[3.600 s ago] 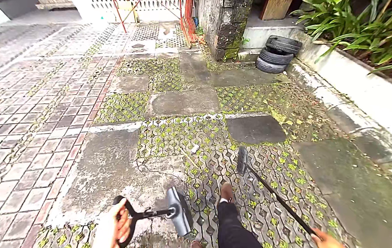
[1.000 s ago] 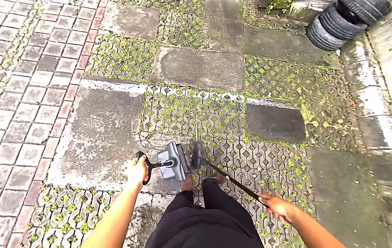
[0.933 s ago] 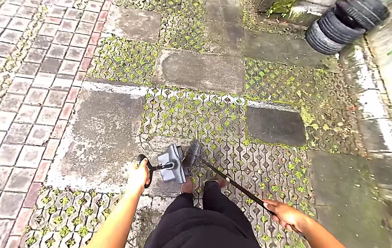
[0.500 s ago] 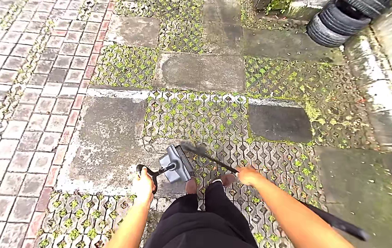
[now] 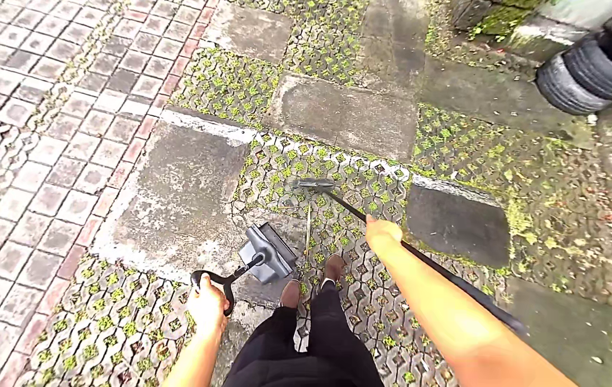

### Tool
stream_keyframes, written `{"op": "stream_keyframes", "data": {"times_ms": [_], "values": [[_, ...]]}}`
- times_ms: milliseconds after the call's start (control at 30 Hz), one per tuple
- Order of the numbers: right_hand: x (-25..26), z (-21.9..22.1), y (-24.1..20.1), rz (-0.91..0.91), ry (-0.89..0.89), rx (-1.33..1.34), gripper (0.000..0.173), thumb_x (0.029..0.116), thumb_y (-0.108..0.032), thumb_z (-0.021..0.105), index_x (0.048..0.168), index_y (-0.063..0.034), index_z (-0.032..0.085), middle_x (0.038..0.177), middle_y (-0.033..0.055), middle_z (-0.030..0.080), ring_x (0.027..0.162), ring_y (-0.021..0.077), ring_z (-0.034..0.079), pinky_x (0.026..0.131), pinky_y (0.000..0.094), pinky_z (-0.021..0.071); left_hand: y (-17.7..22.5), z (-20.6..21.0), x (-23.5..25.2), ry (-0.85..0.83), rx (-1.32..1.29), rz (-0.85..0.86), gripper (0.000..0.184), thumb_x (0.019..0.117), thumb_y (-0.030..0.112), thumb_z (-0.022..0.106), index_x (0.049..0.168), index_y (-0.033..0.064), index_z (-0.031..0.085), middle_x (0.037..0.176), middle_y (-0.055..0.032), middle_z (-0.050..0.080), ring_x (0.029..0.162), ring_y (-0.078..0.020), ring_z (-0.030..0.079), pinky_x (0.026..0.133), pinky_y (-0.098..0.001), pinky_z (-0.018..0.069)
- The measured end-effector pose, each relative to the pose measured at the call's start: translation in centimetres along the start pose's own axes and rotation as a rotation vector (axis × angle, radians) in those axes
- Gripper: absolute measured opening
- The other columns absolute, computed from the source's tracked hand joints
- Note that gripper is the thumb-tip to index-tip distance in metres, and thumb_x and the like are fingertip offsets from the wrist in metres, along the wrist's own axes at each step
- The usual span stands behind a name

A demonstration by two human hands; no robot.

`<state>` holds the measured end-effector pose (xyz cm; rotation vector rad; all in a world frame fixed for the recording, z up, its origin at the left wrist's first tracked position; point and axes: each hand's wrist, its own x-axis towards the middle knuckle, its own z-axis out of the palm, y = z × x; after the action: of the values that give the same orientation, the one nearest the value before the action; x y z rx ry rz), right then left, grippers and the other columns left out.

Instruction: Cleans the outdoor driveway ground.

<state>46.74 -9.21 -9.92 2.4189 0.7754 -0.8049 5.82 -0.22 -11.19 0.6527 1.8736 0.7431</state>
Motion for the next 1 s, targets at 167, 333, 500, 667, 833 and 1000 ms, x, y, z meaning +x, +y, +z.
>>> {"op": "stream_keyframes", "data": {"times_ms": [167,333,500,667,833,1000], "values": [[-0.9,-1.8,-3.9,-0.265,-0.196,-0.223,0.039,0.0985,-0.013,0.061,0.137,-0.0091,0.061,0.126,0.0249,0.065,0.115,0.0454,0.065,0.084,0.0625,0.055,0.5,1.2,0.2,-0.021,0.003,0.026,0.043,0.1119,0.036,0.044,0.078,0.0099,0.045,0.046,0.0016,0.035,0.032,-0.0119,0.036,0.032,-0.0293,0.038],[-0.8,-4.1,10.3,-0.494,-0.226,-0.266,0.044,0.1075,-0.041,0.048,0.151,-0.0407,0.051,0.117,0.0125,0.074,0.108,0.0366,0.069,0.089,0.0641,0.0535,2.2,1.3,1.2,-0.19,0.016,-0.056,0.041,0.1127,0.037,0.041,0.081,0.0111,0.044,0.047,0.0025,0.032,0.033,-0.0111,0.034,0.032,-0.0275,0.036],[-6.4,0.0,15.3,-0.104,-0.206,-0.25,0.05,0.1074,-0.033,0.045,0.157,-0.0335,0.041,0.119,0.0238,0.07,0.108,0.0468,0.068,0.084,0.0655,0.0551,2.4,-0.7,2.5,-0.294,0.01,-0.104,0.041,0.113,0.035,0.04,0.079,0.0113,0.044,0.048,0.0029,0.031,0.033,-0.0095,0.031,0.032,-0.0253,0.034],[-7.0,5.5,9.1,-0.024,-0.306,-0.239,0.051,0.0973,-0.017,0.058,0.148,-0.0159,0.052,0.126,0.0272,0.066,0.114,0.0489,0.065,0.084,0.0675,0.0545,2.0,-1.1,3.2,-0.279,-0.006,-0.086,0.043,0.113,0.035,0.04,0.077,0.0124,0.043,0.047,0.0034,0.031,0.033,-0.0099,0.03,0.032,-0.0256,0.0334],[-6.0,6.5,11.0,-0.292,-0.396,-0.108,0.049,0.1081,-0.039,0.043,0.157,-0.0356,0.044,0.134,0.0195,0.066,0.124,0.0438,0.063,0.098,0.0684,0.0492,2.3,-0.5,3.6,-0.285,-0.007,-0.065,0.041,0.1118,0.036,0.043,0.079,0.0115,0.045,0.047,0.0029,0.032,0.033,-0.01,0.031,0.032,-0.0261,0.0344],[-6.9,3.1,16.9,-0.252,-0.349,-0.143,0.049,0.1095,-0.046,0.04,0.158,-0.0488,0.036,0.13,0.0173,0.069,0.121,0.043,0.064,0.098,0.0675,0.0491,2.2,-0.7,3.8,-0.297,0.014,-0.076,0.045,0.1121,0.039,0.041,0.076,0.0124,0.044,0.047,0.003,0.032,0.033,-0.0098,0.03,0.032,-0.0257,0.0332]]}}
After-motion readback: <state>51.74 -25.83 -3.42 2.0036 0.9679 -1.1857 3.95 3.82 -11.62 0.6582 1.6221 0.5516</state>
